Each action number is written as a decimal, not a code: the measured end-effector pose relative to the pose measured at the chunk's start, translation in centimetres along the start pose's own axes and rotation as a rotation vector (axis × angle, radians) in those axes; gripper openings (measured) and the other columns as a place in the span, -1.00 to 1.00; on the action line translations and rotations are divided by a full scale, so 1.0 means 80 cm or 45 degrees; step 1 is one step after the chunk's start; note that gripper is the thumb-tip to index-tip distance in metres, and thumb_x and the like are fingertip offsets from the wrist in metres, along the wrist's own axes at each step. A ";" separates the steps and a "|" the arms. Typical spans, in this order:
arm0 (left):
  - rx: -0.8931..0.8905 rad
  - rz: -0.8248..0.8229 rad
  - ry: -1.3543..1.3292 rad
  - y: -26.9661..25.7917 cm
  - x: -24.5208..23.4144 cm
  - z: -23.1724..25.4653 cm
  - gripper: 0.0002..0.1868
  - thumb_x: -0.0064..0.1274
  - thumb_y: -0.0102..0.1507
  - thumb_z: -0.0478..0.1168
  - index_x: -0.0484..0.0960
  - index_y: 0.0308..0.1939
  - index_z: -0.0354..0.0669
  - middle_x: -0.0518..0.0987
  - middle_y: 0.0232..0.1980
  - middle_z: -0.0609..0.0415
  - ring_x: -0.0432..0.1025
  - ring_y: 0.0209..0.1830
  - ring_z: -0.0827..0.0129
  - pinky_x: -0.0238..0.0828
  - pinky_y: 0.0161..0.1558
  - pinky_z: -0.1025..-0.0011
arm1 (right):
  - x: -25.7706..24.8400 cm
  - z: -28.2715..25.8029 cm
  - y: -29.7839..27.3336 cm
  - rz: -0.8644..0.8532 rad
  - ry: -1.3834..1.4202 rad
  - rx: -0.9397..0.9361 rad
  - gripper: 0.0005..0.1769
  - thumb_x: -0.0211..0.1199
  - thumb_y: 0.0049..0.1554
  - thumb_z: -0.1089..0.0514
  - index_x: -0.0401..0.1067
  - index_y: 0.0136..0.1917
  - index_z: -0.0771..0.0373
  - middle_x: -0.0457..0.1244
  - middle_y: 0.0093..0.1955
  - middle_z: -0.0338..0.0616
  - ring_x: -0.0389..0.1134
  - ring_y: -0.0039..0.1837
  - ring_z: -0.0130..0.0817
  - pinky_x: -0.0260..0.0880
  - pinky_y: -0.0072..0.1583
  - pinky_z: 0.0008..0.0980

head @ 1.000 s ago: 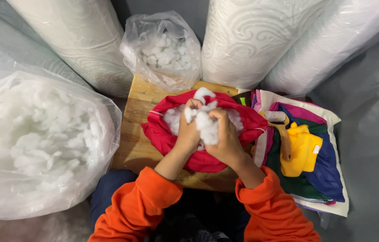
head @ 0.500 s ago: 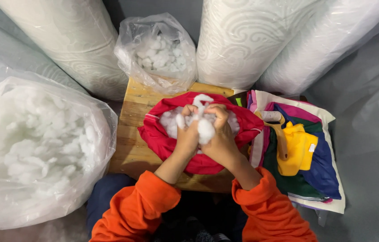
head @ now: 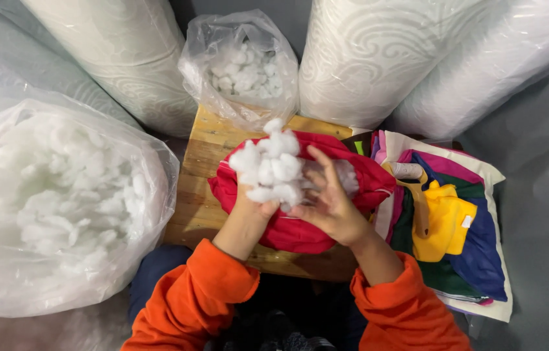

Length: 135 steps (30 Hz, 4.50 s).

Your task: Stuffing a red pillowcase with white fiberfill material and shaping it.

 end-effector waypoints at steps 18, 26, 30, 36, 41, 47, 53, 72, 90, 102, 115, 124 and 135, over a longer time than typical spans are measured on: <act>0.202 0.022 0.149 0.018 -0.017 0.049 -0.92 0.06 0.18 -0.33 0.47 -0.32 -0.13 0.38 -0.50 0.15 0.28 -0.59 0.54 0.13 -0.63 0.58 | -0.087 0.034 0.015 0.153 -1.517 -0.101 -0.49 0.43 0.00 0.19 0.52 0.23 0.30 0.34 0.10 0.13 0.40 0.21 0.16 0.45 0.23 0.00; 0.293 0.010 0.220 0.001 0.006 0.043 -0.90 0.09 0.16 -0.34 0.47 -0.35 -0.13 0.38 -0.49 0.15 0.28 -0.56 0.52 0.13 -0.59 0.56 | -0.030 0.006 0.007 -0.152 -1.800 -0.057 -0.41 0.20 0.07 0.29 0.41 0.39 0.22 0.25 0.32 0.16 0.25 0.38 0.19 0.31 0.36 -0.01; 0.369 0.040 0.231 -0.014 0.010 0.041 -0.89 0.11 0.14 -0.35 0.48 -0.36 -0.13 0.37 -0.48 0.15 0.29 -0.55 0.51 0.14 -0.57 0.55 | -0.023 -0.072 -0.029 0.412 -1.347 -0.440 -0.55 0.31 0.11 0.33 0.51 0.28 0.13 0.37 0.16 -0.17 0.46 0.15 -0.17 0.56 0.03 -0.34; 0.384 -0.010 0.487 -0.047 0.023 0.031 -0.84 0.21 0.05 -0.34 0.54 -0.36 -0.07 0.41 -0.47 0.16 0.24 -0.51 0.48 0.08 -0.52 0.48 | 0.027 -0.055 -0.024 0.292 -1.259 -0.693 -0.41 0.48 -0.01 0.24 0.50 0.31 0.07 0.22 0.34 -0.07 0.43 0.14 -0.09 0.56 0.02 -0.19; 0.189 0.024 0.061 -0.022 0.013 0.028 -0.80 -0.01 -0.09 -0.43 0.42 -0.43 -0.12 0.35 -0.55 0.13 0.20 -0.64 0.51 0.06 -0.62 0.55 | -0.033 -0.032 -0.016 0.352 -1.229 -0.665 -0.54 0.33 -0.16 0.43 0.61 -0.05 -0.05 0.34 -0.04 -0.33 0.47 -0.03 -0.25 0.50 0.07 -0.31; 0.035 0.030 -0.418 -0.022 0.017 0.087 -0.71 -0.17 -0.13 -0.47 0.26 -0.38 -0.05 0.21 -0.50 0.21 0.09 -0.56 0.58 0.00 -0.64 0.79 | -0.080 -0.025 -0.012 0.388 -1.219 -0.368 -0.61 0.37 -0.09 0.38 0.58 0.00 0.03 0.38 -0.09 -0.23 0.44 -0.01 -0.16 0.45 0.02 -0.26; -0.099 -0.170 -0.609 -0.026 0.027 0.086 -0.73 -0.19 -0.11 -0.41 0.24 -0.38 -0.02 0.19 -0.48 0.17 0.08 -0.52 0.54 -0.01 -0.62 0.75 | -0.072 0.067 0.016 0.083 -1.710 0.046 -0.58 0.22 0.09 0.25 0.46 0.24 0.14 0.31 0.05 0.03 0.38 0.15 0.13 0.44 0.18 0.00; 0.175 -0.648 0.529 -0.047 0.055 0.049 -0.88 0.03 0.02 -0.38 0.49 -0.37 -0.18 0.39 -0.51 0.10 0.29 -0.53 0.48 0.19 -0.60 0.57 | -0.051 -0.046 -0.013 0.293 -0.714 -0.390 -0.29 0.31 0.18 0.25 0.12 0.53 0.27 0.19 0.41 0.10 0.33 0.29 -0.13 0.44 0.24 -0.20; 0.713 -0.829 1.240 -0.068 0.080 0.079 -0.53 0.14 -0.05 -0.22 0.61 -0.03 -0.15 0.56 -0.16 -0.17 0.43 -0.07 -0.17 0.34 0.08 0.05 | -0.073 0.004 -0.003 0.101 -1.290 -0.259 -0.43 0.51 -0.13 0.30 0.46 0.18 0.34 0.30 0.09 0.16 0.37 0.16 0.23 0.41 0.17 0.08; 0.865 -0.763 2.259 -0.020 0.028 0.068 -0.43 0.26 -0.13 -0.54 0.60 -0.03 -0.17 0.53 -0.17 -0.02 0.53 -0.17 0.02 0.56 -0.07 0.22 | -0.134 0.029 0.011 0.215 -1.572 -0.369 -0.76 0.31 -0.01 0.35 0.53 -0.07 0.09 0.32 -0.03 -0.20 0.42 0.08 -0.06 0.43 0.14 -0.18; 0.655 -0.756 2.737 -0.008 -0.008 -0.002 -0.43 0.17 0.11 -0.05 0.51 0.21 -0.01 0.47 0.25 0.06 0.20 0.39 0.07 0.22 0.25 -0.04 | -0.090 0.096 0.022 -0.118 -1.914 0.015 -0.47 0.31 0.08 -0.02 0.37 0.32 0.04 0.16 0.37 -0.02 0.17 0.44 0.05 0.34 0.25 0.13; 0.746 -0.919 2.165 -0.062 0.058 0.096 -0.15 0.25 -0.05 -0.14 0.39 0.36 -0.06 0.37 0.36 -0.13 0.28 0.37 -0.18 0.37 0.14 -0.06 | -0.088 -0.002 0.006 0.250 -1.466 -0.398 -0.45 0.43 0.09 0.17 0.39 0.33 0.11 0.19 0.26 -0.03 0.28 0.35 0.07 0.30 0.32 -0.03; 0.954 -0.942 1.631 -0.057 0.062 0.118 -0.73 0.20 0.16 -0.25 0.70 -0.05 -0.18 0.66 -0.01 -0.12 0.50 0.10 -0.10 0.44 0.06 0.11 | -0.129 -0.026 -0.007 0.107 -1.367 -0.283 -0.90 0.35 0.13 0.24 0.60 -0.05 0.11 0.42 0.02 -0.13 0.44 0.14 -0.05 0.44 0.14 -0.15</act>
Point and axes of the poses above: each hand's wrist, its own y-axis towards the middle knuckle, its own x-axis out of the palm, z = x × y, the point moved 5 cm from there along y, towards the middle knuckle
